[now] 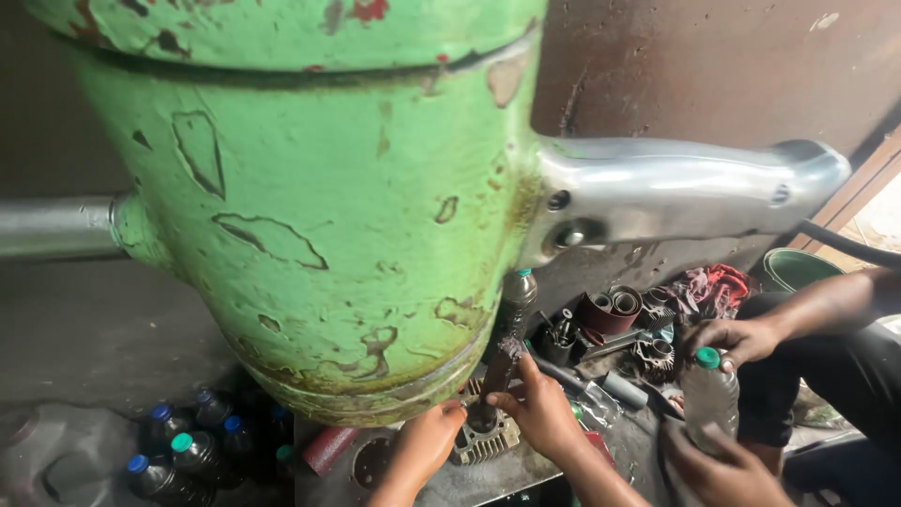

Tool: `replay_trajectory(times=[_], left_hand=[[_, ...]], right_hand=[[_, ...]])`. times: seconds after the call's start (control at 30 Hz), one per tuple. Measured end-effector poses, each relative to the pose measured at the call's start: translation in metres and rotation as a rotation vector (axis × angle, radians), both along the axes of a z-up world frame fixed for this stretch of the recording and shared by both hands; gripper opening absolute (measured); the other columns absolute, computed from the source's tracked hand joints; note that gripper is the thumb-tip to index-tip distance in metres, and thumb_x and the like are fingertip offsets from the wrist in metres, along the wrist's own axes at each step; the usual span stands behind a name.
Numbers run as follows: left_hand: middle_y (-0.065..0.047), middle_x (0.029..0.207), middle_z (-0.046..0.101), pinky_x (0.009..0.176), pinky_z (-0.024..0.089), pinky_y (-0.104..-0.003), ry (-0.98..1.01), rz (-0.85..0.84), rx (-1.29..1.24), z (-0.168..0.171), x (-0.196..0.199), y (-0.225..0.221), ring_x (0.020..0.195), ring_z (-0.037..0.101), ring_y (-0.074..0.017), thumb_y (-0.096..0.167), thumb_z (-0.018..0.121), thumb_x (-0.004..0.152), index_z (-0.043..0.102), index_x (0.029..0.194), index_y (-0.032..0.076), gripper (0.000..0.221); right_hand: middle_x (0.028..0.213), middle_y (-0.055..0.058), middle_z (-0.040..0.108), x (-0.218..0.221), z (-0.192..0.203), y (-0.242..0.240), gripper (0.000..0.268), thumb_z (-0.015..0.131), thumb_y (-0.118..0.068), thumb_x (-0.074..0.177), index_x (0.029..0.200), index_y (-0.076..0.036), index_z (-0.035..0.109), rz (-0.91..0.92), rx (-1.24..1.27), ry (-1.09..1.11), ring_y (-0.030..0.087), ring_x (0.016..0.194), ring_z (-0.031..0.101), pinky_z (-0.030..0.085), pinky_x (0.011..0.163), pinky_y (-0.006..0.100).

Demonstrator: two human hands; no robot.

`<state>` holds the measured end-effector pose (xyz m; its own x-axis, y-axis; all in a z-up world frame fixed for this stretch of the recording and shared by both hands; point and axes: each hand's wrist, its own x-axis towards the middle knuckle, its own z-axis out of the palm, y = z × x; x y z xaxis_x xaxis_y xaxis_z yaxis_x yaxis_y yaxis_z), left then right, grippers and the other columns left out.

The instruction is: Using an industrial cylinder boring machine to re-bore a small engine cylinder block.

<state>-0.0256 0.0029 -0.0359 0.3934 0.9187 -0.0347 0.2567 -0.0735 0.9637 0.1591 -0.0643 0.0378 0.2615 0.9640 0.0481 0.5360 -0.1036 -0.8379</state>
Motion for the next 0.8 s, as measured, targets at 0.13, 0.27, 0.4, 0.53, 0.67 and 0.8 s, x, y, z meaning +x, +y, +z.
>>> replay_trajectory(times=[0.13,0.27,0.4,0.53,0.67,0.8], left_hand=[[-0.024,0.129,0.066,0.104,0.044,-0.047,0.309,0.0,0.445,-0.039,0.006,0.01,0.121,0.059,-0.0412,0.014,0.071,0.079,0.062,0.127,0.001,0.05],[-0.035,0.139,0.054,0.106,0.037,-0.055,0.122,-0.018,0.611,-0.066,0.016,0.011,0.129,0.047,-0.0528,0.005,0.071,0.074,0.051,0.141,-0.004,0.07],[-0.024,0.131,0.064,0.102,0.048,-0.049,0.096,-0.009,0.201,-0.035,0.025,-0.004,0.124,0.06,-0.0419,0.02,0.074,0.079,0.05,0.139,0.005,0.066],[-0.021,0.13,0.067,0.098,0.052,-0.046,0.131,0.009,0.158,0.002,0.028,-0.016,0.125,0.061,-0.0418,0.035,0.073,0.087,0.05,0.141,0.012,0.064],[-0.021,0.133,0.064,0.098,0.05,-0.047,0.126,-0.021,0.194,-0.01,0.033,-0.022,0.124,0.06,-0.043,0.04,0.069,0.093,0.045,0.145,0.012,0.063],[-0.02,0.127,0.066,0.093,0.05,-0.049,0.068,-0.017,0.316,0.004,0.032,-0.027,0.116,0.063,-0.0426,0.04,0.065,0.095,0.046,0.141,0.013,0.056]], right_hand=[[0.098,0.014,0.082,-0.001,-0.003,0.002,0.065,0.081,-0.02,0.079,0.133,-0.01,0.048,0.041,-0.078,0.021,0.027,0.094,0.08,0.06,0.08,0.039],[0.104,0.018,0.077,0.001,-0.018,0.004,0.054,0.086,-0.022,0.082,0.122,-0.004,0.054,0.109,-0.023,-0.174,0.03,0.098,0.077,0.06,0.082,0.041],[0.107,0.014,0.075,0.0,0.008,0.001,0.061,0.085,-0.02,0.074,0.128,-0.008,0.059,0.124,0.037,-0.069,0.027,0.093,0.079,0.062,0.079,0.039],[0.104,0.015,0.073,0.002,0.039,-0.009,0.036,0.083,-0.018,0.078,0.112,-0.01,0.073,0.21,0.046,-0.298,0.031,0.095,0.075,0.059,0.084,0.04],[0.109,0.024,0.07,-0.01,0.1,-0.026,0.042,0.073,-0.004,0.071,0.113,-0.002,0.07,0.196,0.464,-0.363,0.044,0.107,0.063,0.052,0.09,0.047],[0.107,0.024,0.069,-0.014,0.135,-0.024,0.039,0.07,-0.01,0.076,0.114,0.001,0.066,0.279,0.377,-0.35,0.043,0.108,0.062,0.049,0.093,0.047]])
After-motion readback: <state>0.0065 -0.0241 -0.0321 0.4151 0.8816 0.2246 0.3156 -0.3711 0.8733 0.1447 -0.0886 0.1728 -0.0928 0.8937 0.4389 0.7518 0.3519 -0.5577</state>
